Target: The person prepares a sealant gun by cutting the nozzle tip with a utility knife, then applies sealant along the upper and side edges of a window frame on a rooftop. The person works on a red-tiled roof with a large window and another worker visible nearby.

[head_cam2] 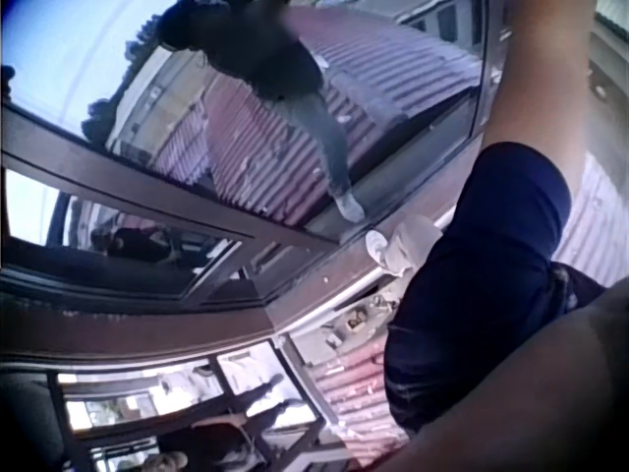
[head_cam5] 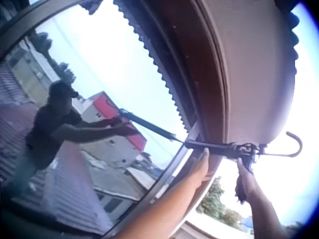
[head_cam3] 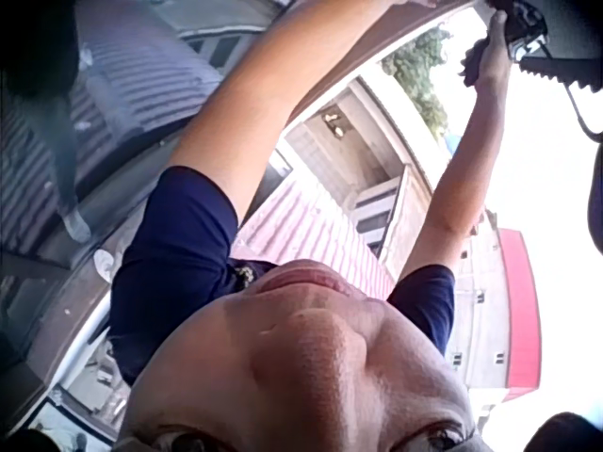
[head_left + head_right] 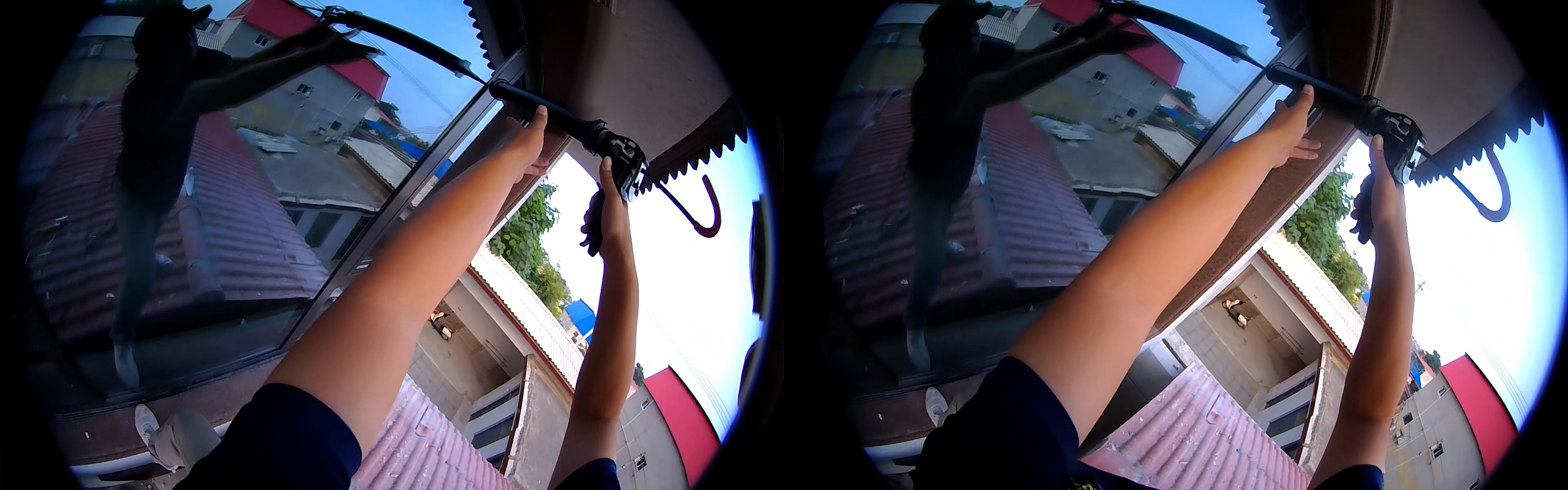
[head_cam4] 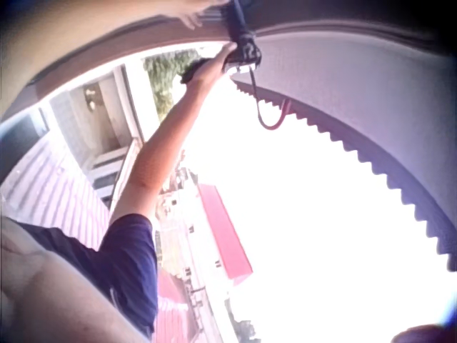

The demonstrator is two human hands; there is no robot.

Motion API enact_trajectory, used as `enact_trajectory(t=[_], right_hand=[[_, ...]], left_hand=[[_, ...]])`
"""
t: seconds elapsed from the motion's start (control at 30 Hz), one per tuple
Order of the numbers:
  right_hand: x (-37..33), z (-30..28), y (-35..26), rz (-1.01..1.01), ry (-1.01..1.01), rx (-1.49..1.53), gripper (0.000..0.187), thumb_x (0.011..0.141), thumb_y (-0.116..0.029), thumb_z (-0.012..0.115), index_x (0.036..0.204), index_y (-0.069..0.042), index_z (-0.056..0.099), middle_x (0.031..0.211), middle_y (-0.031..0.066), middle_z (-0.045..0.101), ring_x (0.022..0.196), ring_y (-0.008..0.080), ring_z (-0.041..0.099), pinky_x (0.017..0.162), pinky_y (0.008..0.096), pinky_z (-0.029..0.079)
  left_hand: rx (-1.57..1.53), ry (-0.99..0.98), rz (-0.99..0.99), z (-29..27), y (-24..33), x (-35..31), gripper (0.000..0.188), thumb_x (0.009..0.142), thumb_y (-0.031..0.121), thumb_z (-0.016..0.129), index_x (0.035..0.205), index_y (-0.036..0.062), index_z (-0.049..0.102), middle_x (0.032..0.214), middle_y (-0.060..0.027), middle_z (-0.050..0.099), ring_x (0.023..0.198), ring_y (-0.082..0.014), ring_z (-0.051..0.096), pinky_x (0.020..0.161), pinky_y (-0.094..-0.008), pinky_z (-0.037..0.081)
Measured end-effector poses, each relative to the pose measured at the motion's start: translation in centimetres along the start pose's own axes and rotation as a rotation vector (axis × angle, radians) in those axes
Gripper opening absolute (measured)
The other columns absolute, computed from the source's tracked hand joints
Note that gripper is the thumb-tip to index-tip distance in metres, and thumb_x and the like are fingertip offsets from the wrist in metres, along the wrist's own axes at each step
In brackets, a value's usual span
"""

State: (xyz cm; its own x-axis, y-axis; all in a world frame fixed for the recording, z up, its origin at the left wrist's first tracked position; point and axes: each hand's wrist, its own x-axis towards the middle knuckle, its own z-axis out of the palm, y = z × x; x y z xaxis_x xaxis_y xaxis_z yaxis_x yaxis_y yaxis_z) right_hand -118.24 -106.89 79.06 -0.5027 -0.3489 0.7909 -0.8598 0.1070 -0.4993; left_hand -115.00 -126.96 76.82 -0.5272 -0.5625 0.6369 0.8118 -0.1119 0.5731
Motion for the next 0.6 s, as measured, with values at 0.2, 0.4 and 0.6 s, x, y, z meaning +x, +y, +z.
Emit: enact_trajectory(t=[0.2, 0.4, 0.6], right_hand=[[-0.7, -0.4, 1.0, 0.033, -0.08, 0.058, 0.073, 0.084, -0.084, 0.058, 0.06, -0.015, 0.051, 0.053, 0.0017, 0.051, 0.044, 0.0146, 0.053, 0.048, 0.0305, 0.048], [-1.9, 0.9, 1.0, -0.071, -0.296, 0.271, 0.078, 0.093, -0.071, 0.058, 0.12, 0.001, 0.06, 0.097, 0.0118, 0.074, 0.101, 0.0211, 0.071, 0.099, 0.0381, 0.049], [-1.3, 0.6, 1.4, -0.014, -0.321, 0.249, 0.069, 0.094, -0.073, 0.054, 0.096, -0.005, 0.066, 0.078, 0.0102, 0.07, 0.081, 0.0184, 0.07, 0.088, 0.031, 0.048]], left_hand=[[-0.09, -0.009, 0.053, 4.5, 1.8, 0.2, 0.089, 0.093, 0.073, 0.056, 0.142, 0.0006, 0.039, 0.124, -0.0212, 0.062, 0.083, -0.0307, 0.075, 0.074, -0.0425, 0.066], [-0.085, -0.111, 0.062, 5.2, 2.6, 2.8, 0.037, 0.098, 0.041, 0.062, 0.107, 0.0057, 0.064, 0.094, -0.0121, 0.072, 0.073, -0.02, 0.075, 0.064, -0.0344, 0.067], [-0.085, -0.033, 0.034, 5.5, 3.1, 2.0, 0.028, 0.096, 0.032, 0.062, 0.105, 0.005, 0.064, 0.093, -0.011, 0.072, 0.072, -0.0192, 0.075, 0.066, -0.0341, 0.067]])
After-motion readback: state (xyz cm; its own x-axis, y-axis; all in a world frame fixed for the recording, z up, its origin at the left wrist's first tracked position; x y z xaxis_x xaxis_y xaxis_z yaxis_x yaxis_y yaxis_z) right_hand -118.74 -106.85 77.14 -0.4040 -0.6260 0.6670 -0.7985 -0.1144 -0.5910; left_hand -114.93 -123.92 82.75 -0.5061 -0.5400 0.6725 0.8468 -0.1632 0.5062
